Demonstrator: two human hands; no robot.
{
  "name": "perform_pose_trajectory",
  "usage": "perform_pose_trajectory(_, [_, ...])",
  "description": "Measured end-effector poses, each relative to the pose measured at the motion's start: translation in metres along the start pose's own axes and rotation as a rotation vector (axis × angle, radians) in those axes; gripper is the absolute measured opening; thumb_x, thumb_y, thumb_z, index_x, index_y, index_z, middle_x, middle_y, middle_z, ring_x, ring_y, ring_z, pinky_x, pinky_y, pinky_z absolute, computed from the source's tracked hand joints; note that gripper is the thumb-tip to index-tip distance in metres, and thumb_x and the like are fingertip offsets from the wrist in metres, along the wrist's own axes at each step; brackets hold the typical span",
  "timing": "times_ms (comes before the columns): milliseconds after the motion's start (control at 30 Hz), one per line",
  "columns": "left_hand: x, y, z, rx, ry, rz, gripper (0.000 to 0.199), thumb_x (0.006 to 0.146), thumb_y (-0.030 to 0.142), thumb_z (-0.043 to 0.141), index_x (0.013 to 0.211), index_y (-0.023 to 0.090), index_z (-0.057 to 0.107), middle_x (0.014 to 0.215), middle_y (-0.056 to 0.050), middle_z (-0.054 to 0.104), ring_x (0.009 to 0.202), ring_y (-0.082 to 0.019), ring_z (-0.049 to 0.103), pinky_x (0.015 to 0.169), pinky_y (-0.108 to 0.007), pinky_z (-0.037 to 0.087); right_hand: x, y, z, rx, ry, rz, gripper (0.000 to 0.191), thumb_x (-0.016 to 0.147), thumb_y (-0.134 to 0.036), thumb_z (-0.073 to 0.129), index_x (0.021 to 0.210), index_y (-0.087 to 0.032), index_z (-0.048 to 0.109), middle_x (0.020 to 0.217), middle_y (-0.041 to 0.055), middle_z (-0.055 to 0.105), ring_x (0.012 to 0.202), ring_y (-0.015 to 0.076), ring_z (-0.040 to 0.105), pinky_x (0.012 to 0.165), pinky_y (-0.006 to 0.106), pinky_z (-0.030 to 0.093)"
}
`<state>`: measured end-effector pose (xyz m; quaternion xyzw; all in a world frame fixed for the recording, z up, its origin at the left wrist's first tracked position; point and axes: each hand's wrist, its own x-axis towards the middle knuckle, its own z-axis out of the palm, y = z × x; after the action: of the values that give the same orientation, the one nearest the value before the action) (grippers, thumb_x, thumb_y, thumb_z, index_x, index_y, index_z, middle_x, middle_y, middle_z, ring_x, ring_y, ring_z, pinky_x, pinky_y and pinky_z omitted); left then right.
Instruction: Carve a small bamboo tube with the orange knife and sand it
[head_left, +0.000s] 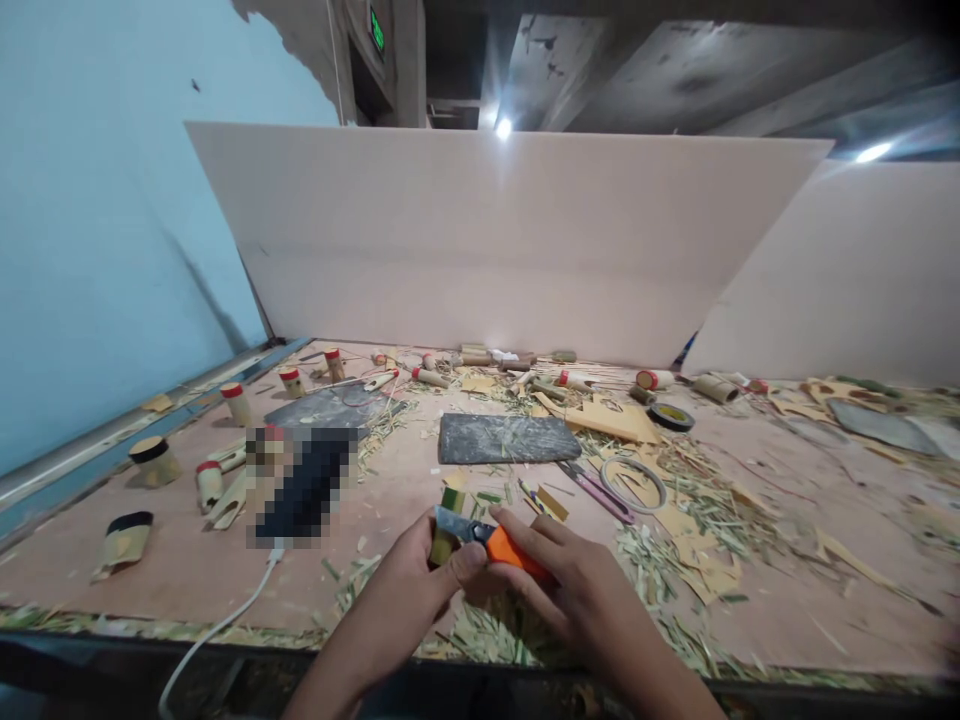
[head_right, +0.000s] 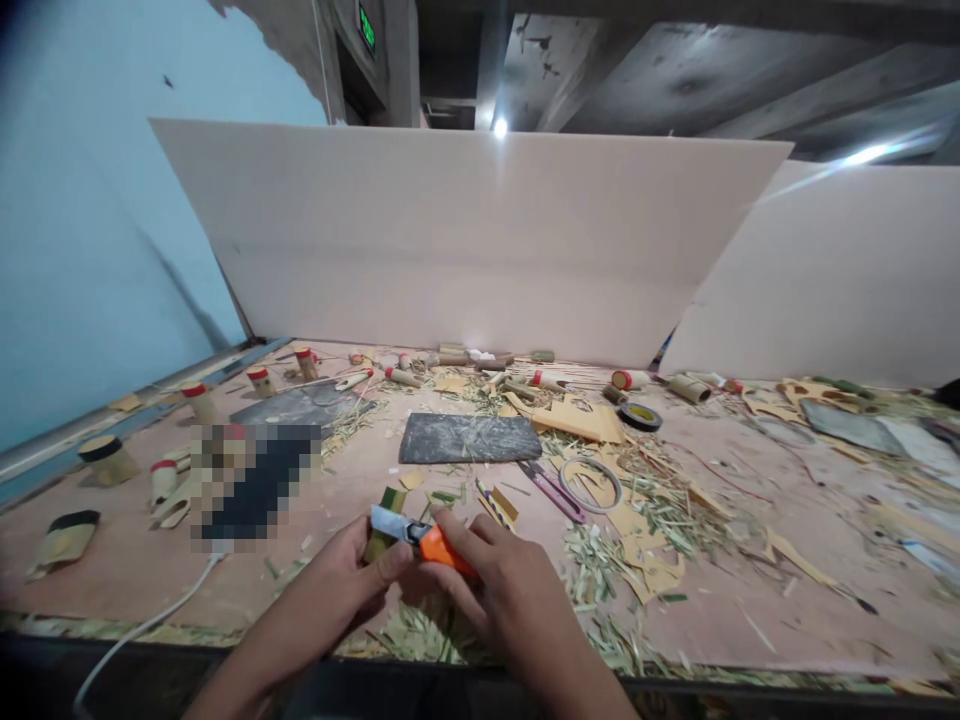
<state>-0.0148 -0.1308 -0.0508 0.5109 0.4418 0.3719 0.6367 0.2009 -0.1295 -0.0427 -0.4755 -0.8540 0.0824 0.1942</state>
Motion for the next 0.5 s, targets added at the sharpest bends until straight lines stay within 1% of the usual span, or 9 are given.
perform_pose_trajectory(67, [-0.0003,0.0000,0.0001,0.015,0.006,-0.012,0.056,0.082,0.063,0.075,0.108,0.017,0.059,0.066,0.008,0.049,0.050,-0.007,0.033,0.046,-0.019,0.026,0.0004,-0.0022,-0.0019,0.022,-0.052,-0.037,0.048,0.103,-0.043,0.057,0.149,-0.028,0.055,0.100,0.0073,0.071,0.080,0.0230,0.072,0.068,0.030,0.054])
perform_pose_trajectory(133, [-0.0007,0.0003,0.0003,0.043,0.020,-0.009,0.056,0.081,0.064,0.076,0.105,0.015,0.063,0.069,0.005,0.055,0.053,-0.008,0.038,0.048,-0.020,0.029,0.0008,-0.0040,-0.0027,0.048,-0.084,-0.065,0.049,0.104,-0.044,0.056,0.149,-0.029,0.054,0.098,0.0064,0.070,0.081,0.0224,0.071,0.068,0.030,0.053])
perform_pose_trajectory(200, [-0.0010,0.0004,0.0006,0.104,0.055,0.012,0.054,0.082,0.065,0.074,0.101,0.014,0.066,0.070,0.003,0.059,0.057,-0.010,0.042,0.050,-0.020,0.031,0.0008,-0.0050,-0.0022,0.053,-0.084,-0.068,0.049,0.104,-0.045,0.055,0.150,-0.029,0.054,0.098,0.0061,0.070,0.082,0.0221,0.071,0.069,0.029,0.053])
perform_pose_trajectory(300, [-0.0007,0.0001,0.0015,0.202,0.076,0.033,0.053,0.084,0.066,0.070,0.092,0.014,0.070,0.071,-0.001,0.062,0.064,-0.015,0.050,0.055,-0.023,0.035,-0.0005,-0.0056,0.0002,-0.001,-0.071,-0.045,0.050,0.103,-0.043,0.057,0.150,-0.028,0.054,0.096,0.0062,0.071,0.076,0.0213,0.071,0.065,0.029,0.053])
perform_pose_trajectory(367, [-0.0005,0.0001,0.0030,0.256,0.102,0.041,0.052,0.085,0.067,0.068,0.090,0.015,0.071,0.071,-0.002,0.063,0.069,-0.019,0.054,0.060,-0.025,0.039,-0.0012,-0.0055,0.0020,-0.046,-0.047,-0.034,0.050,0.102,-0.041,0.058,0.150,-0.027,0.055,0.095,0.0067,0.071,0.074,0.0214,0.071,0.064,0.029,0.053])
perform_pose_trajectory(433, [-0.0008,0.0005,0.0053,0.293,0.161,0.066,0.052,0.086,0.066,0.066,0.097,0.016,0.071,0.075,-0.004,0.066,0.077,-0.023,0.058,0.064,-0.027,0.041,-0.0007,-0.0041,0.0034,-0.058,-0.002,-0.027,0.049,0.103,-0.041,0.056,0.150,-0.026,0.055,0.097,0.0076,0.073,0.075,0.0223,0.073,0.064,0.029,0.054])
perform_pose_trajectory(500, [-0.0018,0.0007,0.0075,0.313,0.211,0.103,0.051,0.087,0.066,0.065,0.103,0.017,0.069,0.079,-0.004,0.067,0.083,-0.025,0.060,0.069,-0.028,0.043,0.0010,-0.0005,0.0040,-0.043,0.094,0.055,0.047,0.104,-0.041,0.052,0.148,-0.025,0.057,0.098,0.0088,0.075,0.076,0.0234,0.074,0.067,0.031,0.056])
